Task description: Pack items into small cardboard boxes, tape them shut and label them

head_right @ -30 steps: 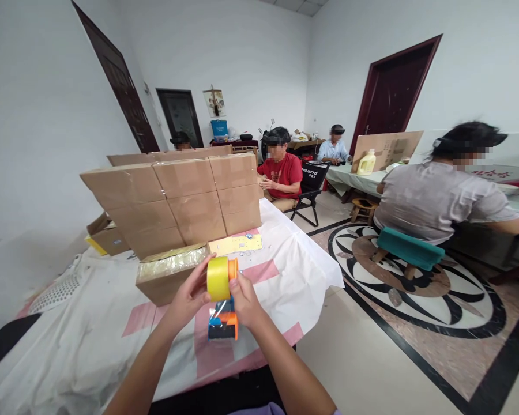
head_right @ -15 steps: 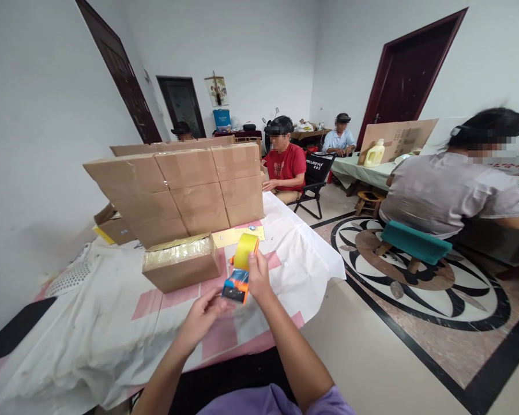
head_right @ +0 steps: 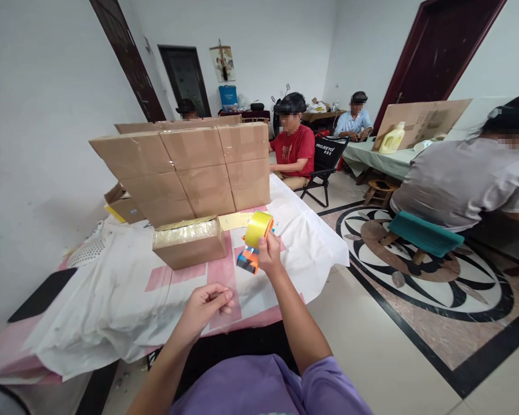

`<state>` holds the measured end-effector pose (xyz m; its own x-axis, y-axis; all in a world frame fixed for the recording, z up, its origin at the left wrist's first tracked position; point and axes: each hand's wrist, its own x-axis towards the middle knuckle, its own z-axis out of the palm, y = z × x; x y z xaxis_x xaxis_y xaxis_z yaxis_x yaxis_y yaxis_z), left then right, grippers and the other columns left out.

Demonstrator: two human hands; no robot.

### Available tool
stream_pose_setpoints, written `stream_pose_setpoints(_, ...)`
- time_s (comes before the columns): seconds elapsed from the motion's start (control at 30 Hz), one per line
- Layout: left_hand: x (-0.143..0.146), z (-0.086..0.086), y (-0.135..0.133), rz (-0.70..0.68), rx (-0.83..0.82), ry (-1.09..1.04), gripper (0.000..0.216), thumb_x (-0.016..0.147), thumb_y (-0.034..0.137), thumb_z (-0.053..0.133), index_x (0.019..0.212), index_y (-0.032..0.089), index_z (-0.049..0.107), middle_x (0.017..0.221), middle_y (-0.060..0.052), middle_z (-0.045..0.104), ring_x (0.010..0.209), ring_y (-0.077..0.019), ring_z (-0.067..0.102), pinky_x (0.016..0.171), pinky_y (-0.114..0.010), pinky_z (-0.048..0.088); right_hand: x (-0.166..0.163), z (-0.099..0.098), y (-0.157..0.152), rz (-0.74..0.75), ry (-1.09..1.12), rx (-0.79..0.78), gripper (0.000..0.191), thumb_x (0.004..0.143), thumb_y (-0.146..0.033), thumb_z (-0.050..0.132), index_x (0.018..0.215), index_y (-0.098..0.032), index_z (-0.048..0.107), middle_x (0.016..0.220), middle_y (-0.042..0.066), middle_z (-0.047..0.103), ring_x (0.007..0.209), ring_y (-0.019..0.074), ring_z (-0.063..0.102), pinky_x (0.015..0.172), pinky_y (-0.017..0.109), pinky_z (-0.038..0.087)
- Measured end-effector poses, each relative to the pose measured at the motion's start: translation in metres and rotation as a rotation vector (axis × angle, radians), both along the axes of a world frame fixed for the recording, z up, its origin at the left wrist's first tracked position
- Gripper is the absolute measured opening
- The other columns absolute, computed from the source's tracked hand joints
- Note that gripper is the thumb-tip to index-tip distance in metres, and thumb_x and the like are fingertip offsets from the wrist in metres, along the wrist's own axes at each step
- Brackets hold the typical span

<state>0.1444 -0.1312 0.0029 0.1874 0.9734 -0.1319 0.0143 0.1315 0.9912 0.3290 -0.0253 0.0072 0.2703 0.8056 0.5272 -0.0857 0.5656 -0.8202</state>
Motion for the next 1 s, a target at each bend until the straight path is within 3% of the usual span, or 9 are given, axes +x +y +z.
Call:
stream_pose_setpoints(0.13,0.003,-0.012,0.001,0.034,0.059,0.010,0.041,0.072,0.055,0.078,0.075,0.015,0.070,0.070,-0.006,0.074,0.050,-0.0143,0.063,0.054,-0.026,0.052,-0.013,0.006,-0.009,0.063,0.135,0.016,0.046,0.095,-0.063,0.047,0.085,-0.021,0.065,0.069,0.003,0.063,0.061,0.0196,0.062,0.061,0.035,0.054)
stream_pose_setpoints(0.27,0.005,-0.020,0.000,0.061,0.173,0.091,0.028,0.082,0.044,0.069,0.077,0.016,0.070,0.072,-0.005,0.074,0.056,-0.0152,0.065,0.060,-0.026,0.052,-0.023,0.011,-0.022,-0.063,0.217,-0.116,0.043,0.092,-0.063,0.052,0.077,-0.023,0.058,0.068,0.001,0.056,0.062,0.0182,0.057,0.060,0.031,0.052)
stream_pose_setpoints(0.4,0.004,-0.021,-0.007,0.044,0.350,0.306,0.020,0.086,0.028,0.059,0.070,0.019,0.067,0.064,-0.002,0.069,0.061,-0.0158,0.065,0.062,-0.024,0.047,-0.027,0.000,-0.040,0.014,0.190,-0.245,0.043,0.092,-0.061,0.048,0.077,-0.023,0.060,0.069,0.002,0.059,0.067,0.0207,0.058,0.062,0.033,0.052)
stream_pose_setpoints(0.53,0.002,-0.025,-0.020,-0.006,0.516,0.506,0.029,0.088,0.024,0.056,0.060,0.021,0.062,0.058,-0.001,0.064,0.056,-0.0146,0.058,0.059,-0.024,0.040,-0.022,-0.015,-0.059,-0.027,0.276,-0.382,0.044,0.086,-0.064,0.054,0.073,-0.022,0.062,0.068,0.003,0.062,0.066,0.0219,0.059,0.062,0.034,0.051)
stream_pose_setpoints(0.63,0.004,-0.028,-0.025,-0.063,0.674,0.569,0.033,0.093,0.024,0.055,0.060,0.023,0.063,0.057,-0.003,0.063,0.054,-0.0150,0.055,0.058,-0.026,0.038,-0.013,-0.015,-0.073,0.219,0.333,-0.438,0.060,0.088,-0.070,0.042,0.060,-0.022,0.064,0.058,0.006,0.060,0.059,0.0227,0.057,0.061,0.037,0.051)
stream_pose_setpoints(0.73,0.009,-0.028,-0.023,-0.085,0.938,0.590,0.036,0.098,0.019,0.048,0.066,0.022,0.064,0.059,-0.002,0.063,0.053,-0.0141,0.055,0.057,-0.026,0.037,-0.004,-0.005,-0.083,0.459,0.417,-0.480,0.069,0.087,-0.073,0.037,0.049,-0.021,0.064,0.051,0.008,0.058,0.052,0.0224,0.055,0.056,0.037,0.049)
stream_pose_setpoints(0.87,0.015,-0.023,-0.015,-0.040,1.223,0.659,0.037,0.101,0.016,0.042,0.068,0.019,0.057,0.056,0.000,0.059,0.047,-0.0116,0.048,0.052,-0.027,0.030,-0.002,0.004,-0.085,0.447,0.527,-0.503,0.067,0.087,-0.069,0.043,0.048,-0.020,0.066,0.051,0.008,0.059,0.053,0.0208,0.056,0.057,0.033,0.048)
stream_pose_setpoints(1.0,0.012,-0.027,-0.004,-0.061,1.230,0.756,0.039,0.103,0.021,0.042,0.067,0.020,0.056,0.054,0.002,0.058,0.044,-0.0106,0.046,0.050,-0.029,0.026,-0.008,0.001,-0.077,0.422,0.524,-0.500,0.068,0.086,-0.071,0.043,0.049,-0.019,0.067,0.053,0.009,0.061,0.053,0.0212,0.056,0.055,0.035,0.048)
